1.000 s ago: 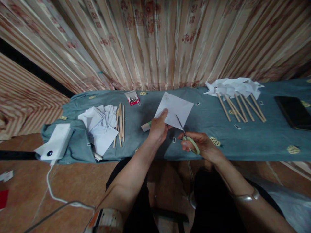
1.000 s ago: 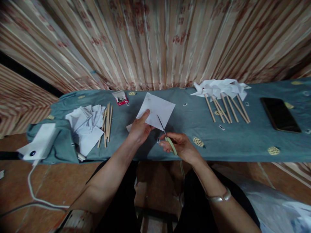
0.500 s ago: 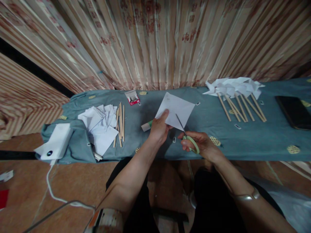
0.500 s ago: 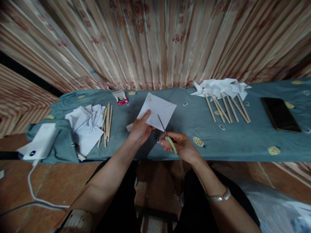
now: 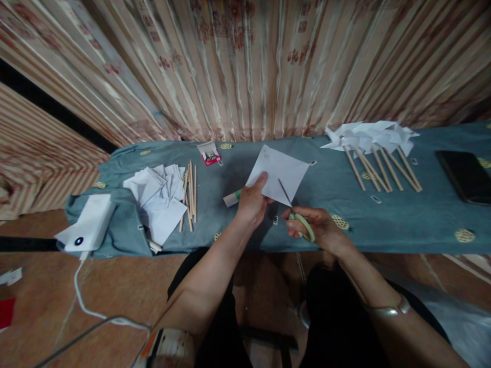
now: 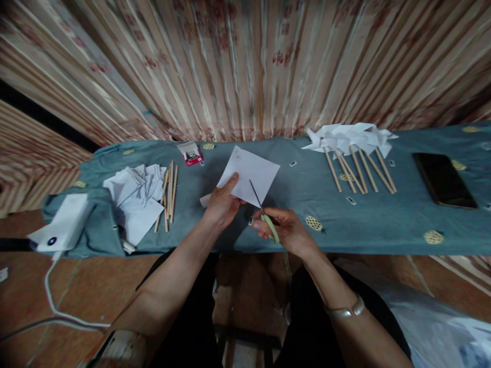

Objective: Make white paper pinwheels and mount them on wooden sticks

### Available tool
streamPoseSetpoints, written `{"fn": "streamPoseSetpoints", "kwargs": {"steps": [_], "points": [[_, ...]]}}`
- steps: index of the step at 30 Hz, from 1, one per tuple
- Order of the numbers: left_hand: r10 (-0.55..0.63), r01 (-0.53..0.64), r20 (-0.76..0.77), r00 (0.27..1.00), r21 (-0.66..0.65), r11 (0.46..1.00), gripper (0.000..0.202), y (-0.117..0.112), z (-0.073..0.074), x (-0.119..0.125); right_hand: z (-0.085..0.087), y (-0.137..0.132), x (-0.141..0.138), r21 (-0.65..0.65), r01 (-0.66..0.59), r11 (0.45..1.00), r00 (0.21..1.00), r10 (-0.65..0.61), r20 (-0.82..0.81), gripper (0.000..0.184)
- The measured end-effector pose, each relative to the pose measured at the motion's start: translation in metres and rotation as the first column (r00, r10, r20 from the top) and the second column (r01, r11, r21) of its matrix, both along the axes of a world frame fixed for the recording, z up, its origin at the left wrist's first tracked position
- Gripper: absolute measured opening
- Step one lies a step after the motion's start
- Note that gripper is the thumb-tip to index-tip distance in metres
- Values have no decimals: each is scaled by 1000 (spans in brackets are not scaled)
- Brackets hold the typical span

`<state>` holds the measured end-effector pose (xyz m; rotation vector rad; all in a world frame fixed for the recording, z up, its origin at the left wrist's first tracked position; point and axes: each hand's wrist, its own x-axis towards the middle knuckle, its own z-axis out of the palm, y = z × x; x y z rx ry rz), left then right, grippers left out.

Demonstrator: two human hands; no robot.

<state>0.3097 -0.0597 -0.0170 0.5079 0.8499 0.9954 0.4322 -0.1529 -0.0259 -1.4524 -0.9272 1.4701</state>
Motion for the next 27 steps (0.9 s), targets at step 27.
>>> {"fn": "streamPoseSetpoints", "kwargs": {"steps": [27], "points": [[-23,23,2,1000,24,999,20,-2,-1,-1,-1,0,0,11,2,1000,1000,-2,3,50]]}}
